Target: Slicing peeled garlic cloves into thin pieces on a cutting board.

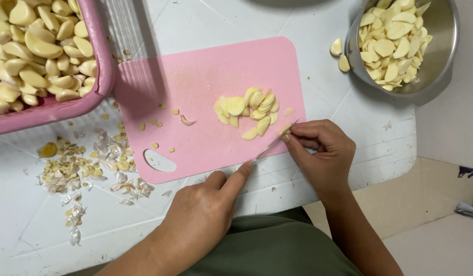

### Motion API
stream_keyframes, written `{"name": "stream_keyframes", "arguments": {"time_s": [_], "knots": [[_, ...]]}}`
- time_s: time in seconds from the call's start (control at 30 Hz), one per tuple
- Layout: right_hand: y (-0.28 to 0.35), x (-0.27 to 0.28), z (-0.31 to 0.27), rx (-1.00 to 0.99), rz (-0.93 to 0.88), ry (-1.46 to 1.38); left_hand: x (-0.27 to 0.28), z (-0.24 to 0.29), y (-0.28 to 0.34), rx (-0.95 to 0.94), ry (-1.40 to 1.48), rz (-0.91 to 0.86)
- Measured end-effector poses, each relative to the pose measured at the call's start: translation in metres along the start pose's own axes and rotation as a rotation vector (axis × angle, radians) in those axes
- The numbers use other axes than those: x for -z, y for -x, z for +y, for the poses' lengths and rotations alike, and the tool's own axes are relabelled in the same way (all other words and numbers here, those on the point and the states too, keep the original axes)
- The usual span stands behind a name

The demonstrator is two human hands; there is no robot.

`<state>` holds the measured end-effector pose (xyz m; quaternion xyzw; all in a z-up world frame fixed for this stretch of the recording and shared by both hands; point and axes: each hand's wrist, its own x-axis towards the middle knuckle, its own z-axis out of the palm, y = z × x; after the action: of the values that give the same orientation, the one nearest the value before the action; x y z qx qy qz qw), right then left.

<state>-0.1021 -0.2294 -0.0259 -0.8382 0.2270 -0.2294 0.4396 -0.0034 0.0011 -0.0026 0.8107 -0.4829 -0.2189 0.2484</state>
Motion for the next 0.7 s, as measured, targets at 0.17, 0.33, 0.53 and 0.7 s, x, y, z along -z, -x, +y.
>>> {"name": "stream_keyframes", "arguments": {"time_s": [0.17, 0.33, 0.53, 0.7], "knots": [[0.001, 0.0, 0.004, -0.008, -0.001, -0.011, -0.001, -0.002, 0.008, 0.012, -0.053, -0.014], [0.0, 0.001, 0.001, -0.033, -0.008, -0.02, -0.001, -0.004, 0.005, 0.023, -0.038, -0.027], [-0.001, 0.001, 0.001, -0.015, -0.015, -0.021, -0.001, -0.004, -0.001, 0.009, -0.004, -0.05], [-0.001, 0.002, 0.0, -0.034, -0.016, -0.021, -0.013, -0.007, -0.019, -0.002, 0.014, -0.1]]}}
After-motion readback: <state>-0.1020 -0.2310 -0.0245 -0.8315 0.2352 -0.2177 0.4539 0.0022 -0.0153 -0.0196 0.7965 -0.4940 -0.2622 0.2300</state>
